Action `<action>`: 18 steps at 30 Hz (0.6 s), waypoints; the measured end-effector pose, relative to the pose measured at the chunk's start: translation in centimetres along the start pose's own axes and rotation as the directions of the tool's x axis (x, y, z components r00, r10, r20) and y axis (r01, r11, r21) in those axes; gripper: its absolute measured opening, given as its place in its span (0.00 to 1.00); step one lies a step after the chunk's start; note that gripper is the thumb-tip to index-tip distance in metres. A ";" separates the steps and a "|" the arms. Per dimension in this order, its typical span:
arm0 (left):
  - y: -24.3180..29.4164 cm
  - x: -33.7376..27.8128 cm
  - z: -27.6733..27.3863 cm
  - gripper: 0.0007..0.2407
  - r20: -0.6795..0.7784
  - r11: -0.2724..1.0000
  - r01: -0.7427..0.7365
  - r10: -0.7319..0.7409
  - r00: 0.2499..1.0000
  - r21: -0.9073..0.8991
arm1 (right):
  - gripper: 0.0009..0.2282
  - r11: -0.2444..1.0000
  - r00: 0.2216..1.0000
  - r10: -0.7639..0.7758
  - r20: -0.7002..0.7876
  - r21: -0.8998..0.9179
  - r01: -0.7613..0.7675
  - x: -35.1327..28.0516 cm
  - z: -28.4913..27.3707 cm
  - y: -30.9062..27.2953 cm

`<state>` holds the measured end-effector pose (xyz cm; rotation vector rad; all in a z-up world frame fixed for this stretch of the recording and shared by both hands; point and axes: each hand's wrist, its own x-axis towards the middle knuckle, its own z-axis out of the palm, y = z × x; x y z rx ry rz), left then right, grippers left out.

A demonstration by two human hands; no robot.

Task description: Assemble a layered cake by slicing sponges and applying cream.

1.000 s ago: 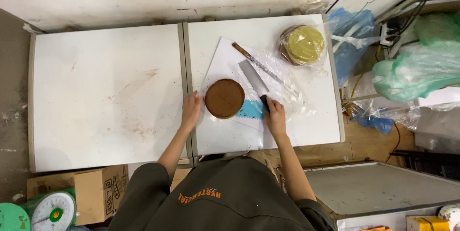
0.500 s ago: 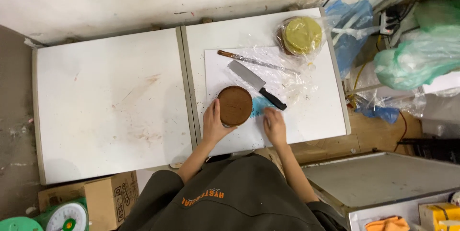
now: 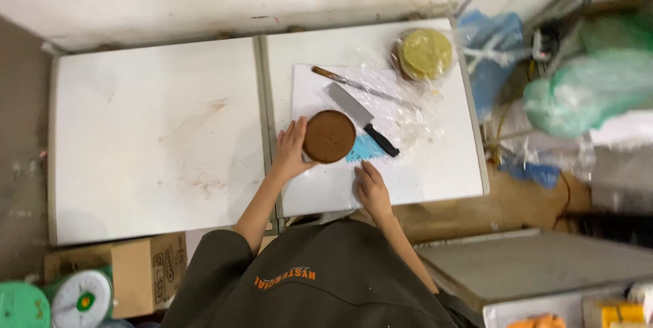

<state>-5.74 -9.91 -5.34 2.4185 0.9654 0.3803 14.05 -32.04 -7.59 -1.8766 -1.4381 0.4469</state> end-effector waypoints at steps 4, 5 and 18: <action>2.4 -3.0 -0.9 0.55 0.045 0.975 0.151 -0.160 0.986 0.165 | 0.21 0.998 0.993 -0.069 0.094 -0.008 0.070 -0.7 0.7 0.6; 2.6 -4.4 -0.6 0.53 0.011 0.979 0.171 -0.173 0.985 0.111 | 0.20 0.995 0.993 -0.098 0.072 0.000 0.098 -1.1 0.8 0.3; 13.2 -31.3 6.4 0.34 -0.438 0.515 0.826 -0.813 0.385 -0.230 | 0.09 0.604 0.335 -0.757 0.561 0.406 0.686 0.5 8.6 3.7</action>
